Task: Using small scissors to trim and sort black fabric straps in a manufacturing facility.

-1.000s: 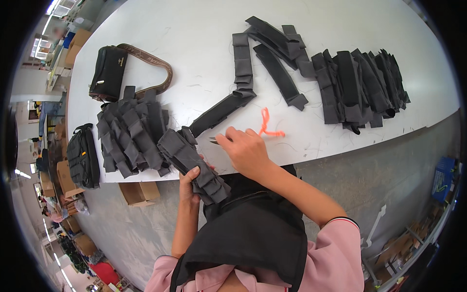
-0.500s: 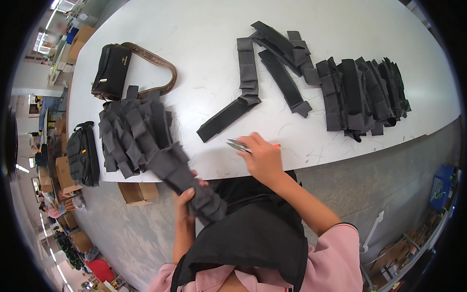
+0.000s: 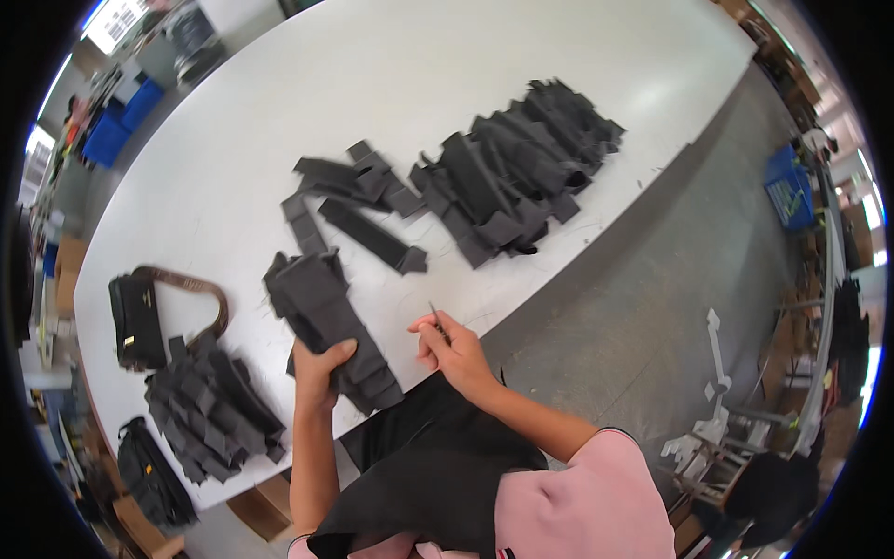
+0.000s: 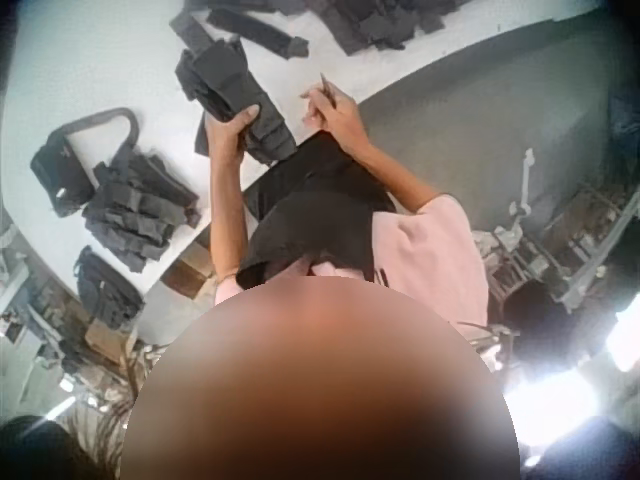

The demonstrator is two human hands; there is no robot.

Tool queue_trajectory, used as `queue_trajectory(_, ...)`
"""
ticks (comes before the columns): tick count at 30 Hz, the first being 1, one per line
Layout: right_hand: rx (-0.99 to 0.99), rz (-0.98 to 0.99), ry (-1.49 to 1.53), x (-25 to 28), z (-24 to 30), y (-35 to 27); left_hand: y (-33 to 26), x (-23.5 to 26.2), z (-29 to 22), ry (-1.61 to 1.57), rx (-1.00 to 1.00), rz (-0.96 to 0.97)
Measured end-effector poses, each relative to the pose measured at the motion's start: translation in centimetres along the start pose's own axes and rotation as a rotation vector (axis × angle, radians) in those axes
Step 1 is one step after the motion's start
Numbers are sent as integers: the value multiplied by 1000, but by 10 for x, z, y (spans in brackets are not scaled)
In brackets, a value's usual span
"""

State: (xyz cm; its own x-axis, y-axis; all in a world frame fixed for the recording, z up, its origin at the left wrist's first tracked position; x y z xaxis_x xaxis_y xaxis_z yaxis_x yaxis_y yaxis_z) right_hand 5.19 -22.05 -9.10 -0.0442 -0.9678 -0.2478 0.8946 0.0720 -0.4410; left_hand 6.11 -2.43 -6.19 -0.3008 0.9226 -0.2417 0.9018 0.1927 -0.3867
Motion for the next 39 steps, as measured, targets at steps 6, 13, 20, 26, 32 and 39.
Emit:
queue_trajectory(6, 255, -335, -72, 107, 63, -10, 52, -117, -22, 535, -271, 166)
queue_trajectory(13, 296, -510, 27, 175, 57, -33, 45, -307, -81, 1346, -1359, 583)
queue_trajectory(20, 185, -454, 106, 171, 6, -47, 103, -339, 38, 1963, -1376, 607)
queue_trajectory(26, 115, -399, 77, 155, -2, -37, 65, -320, 5, 1384, -1409, 667)
queue_trajectory(32, 62, -290, -28, 131, -7, -25, 65, -166, -59, 1122, -1165, 23)
queue_trajectory(39, -11, 78, -99, 40, -16, 10, 68, 39, 30, 1528, -455, -261)
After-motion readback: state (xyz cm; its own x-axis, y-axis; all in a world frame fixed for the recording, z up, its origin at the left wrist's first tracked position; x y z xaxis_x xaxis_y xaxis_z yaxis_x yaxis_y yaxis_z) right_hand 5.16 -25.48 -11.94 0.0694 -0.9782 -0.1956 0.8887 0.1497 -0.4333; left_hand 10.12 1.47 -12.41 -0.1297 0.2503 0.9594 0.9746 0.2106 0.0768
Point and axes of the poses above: each hand's wrist, its own y-axis towards the middle knuckle, its own x-axis out of the back of the hand, z = x × y, the point moved 9 cm from there along y, towards the middle knuckle, and after that the axes turned 5 degrees about -z, right-handed, at the moved point
